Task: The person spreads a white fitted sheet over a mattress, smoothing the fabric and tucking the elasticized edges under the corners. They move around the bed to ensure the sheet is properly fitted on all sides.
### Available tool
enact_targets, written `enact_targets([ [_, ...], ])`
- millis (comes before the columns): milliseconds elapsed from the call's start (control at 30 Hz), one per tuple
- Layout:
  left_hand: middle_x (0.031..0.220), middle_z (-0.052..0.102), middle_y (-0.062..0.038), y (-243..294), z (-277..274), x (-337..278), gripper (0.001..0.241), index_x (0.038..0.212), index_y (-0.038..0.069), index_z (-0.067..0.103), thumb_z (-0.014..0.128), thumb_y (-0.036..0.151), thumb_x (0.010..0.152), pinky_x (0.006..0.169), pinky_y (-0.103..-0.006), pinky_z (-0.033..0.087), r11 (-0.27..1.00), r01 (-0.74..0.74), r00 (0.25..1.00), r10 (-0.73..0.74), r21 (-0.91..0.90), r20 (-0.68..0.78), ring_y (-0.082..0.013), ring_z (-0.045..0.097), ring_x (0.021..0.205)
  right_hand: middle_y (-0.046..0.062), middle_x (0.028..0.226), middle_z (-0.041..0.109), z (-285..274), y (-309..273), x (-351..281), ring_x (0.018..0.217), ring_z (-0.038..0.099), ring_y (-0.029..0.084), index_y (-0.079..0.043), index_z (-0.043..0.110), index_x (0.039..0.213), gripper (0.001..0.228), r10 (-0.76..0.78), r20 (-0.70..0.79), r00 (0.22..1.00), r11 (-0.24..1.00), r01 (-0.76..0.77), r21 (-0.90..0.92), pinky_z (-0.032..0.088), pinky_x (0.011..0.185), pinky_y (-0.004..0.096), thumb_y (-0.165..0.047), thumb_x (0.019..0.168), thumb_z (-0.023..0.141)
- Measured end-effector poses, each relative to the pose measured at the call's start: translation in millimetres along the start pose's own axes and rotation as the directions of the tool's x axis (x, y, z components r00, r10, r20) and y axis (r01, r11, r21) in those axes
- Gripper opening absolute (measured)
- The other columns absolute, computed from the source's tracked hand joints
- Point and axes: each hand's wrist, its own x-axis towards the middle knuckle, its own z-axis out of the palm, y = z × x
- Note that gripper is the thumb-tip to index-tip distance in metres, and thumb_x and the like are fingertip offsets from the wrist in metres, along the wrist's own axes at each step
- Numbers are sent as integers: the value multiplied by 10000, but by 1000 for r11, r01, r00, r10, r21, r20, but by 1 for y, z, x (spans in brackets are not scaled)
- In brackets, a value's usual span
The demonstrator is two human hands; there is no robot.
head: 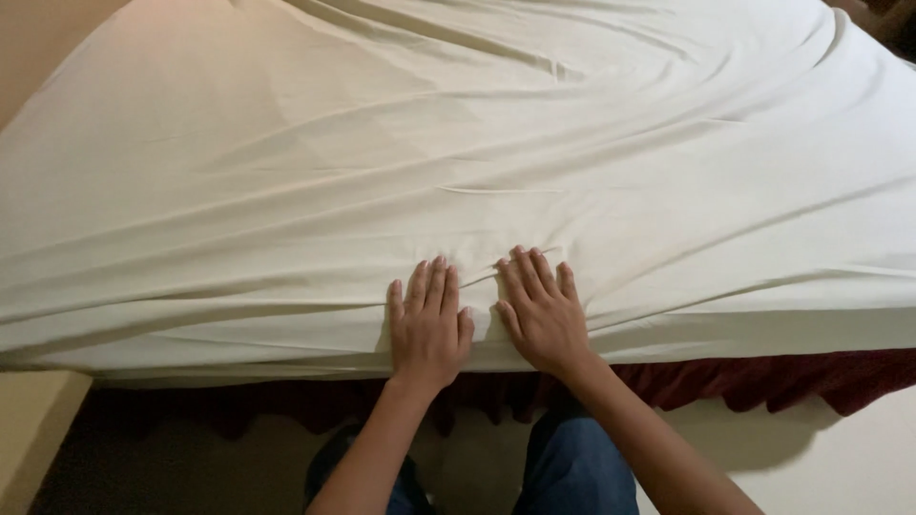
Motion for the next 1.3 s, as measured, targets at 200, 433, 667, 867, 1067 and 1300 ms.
enact_targets([
  [200, 1660, 290, -132, 0, 0, -6, 684, 1570, 47, 347, 443, 416, 1002, 1234, -565, 117, 1000, -10, 1000, 10, 14, 30, -296, 219, 1543, 177, 1642, 357, 4, -5, -6, 1526, 304, 361, -94, 394, 1577, 620, -7, -13, 1000, 1000, 7, 9, 229, 1177, 631, -422, 1052, 426],
  [433, 1670, 211, -162, 3, 7, -31, 789, 1584, 46, 275, 539, 428, 946, 1217, -622, 100, 998, -32, 999, 30, -60, -32, -352, 176, 1543, 170, 1649, 314, 0, -21, -22, 1527, 273, 357, -79, 349, 1574, 703, -13, 0, 1000, 1000, 13, 1, 192, 1180, 632, -444, 994, 502],
  [667, 1706, 156, -111, -3, 57, -64, 891, 1626, 102, 233, 663, 405, 906, 1173, -745, 134, 993, -88, 986, 76, -73, -148, -386, 136, 1563, 168, 1679, 256, 15, -21, -34, 1556, 205, 355, -67, 316, 1596, 747, 0, 9, 1000, 999, -1, 54, 118, 1219, 615, -451, 993, 534],
  [867, 1673, 115, -100, -18, 93, -91, 935, 1598, 114, 200, 674, 403, 846, 1102, -808, 135, 986, -108, 994, 107, -123, -20, -418, 103, 1516, 200, 1666, 189, 65, -11, -74, 1541, 136, 386, -28, 310, 1568, 834, -77, 51, 996, 993, 72, 99, 11, 1172, 684, -479, 920, 578],
  [1067, 1702, 115, -71, -29, 123, -98, 844, 1625, 162, 205, 632, 227, 901, 1109, -818, 187, 988, -125, 991, 120, 88, 59, -399, 152, 1539, 166, 1678, 254, 101, -4, -92, 1564, 161, 348, -108, 402, 1576, 716, -194, -56, 979, 979, 190, -73, -48, 1189, 670, -343, 927, 596],
  [1300, 1711, 200, -53, -31, 117, -97, 738, 1632, 194, 285, 607, 170, 969, 1122, -814, 150, 989, -124, 977, 137, 83, -165, -343, 211, 1557, 124, 1672, 350, 83, -4, -79, 1568, 274, 282, -147, 474, 1570, 599, -230, -170, 958, 964, 201, -171, -25, 1247, 634, -154, 977, 560],
])
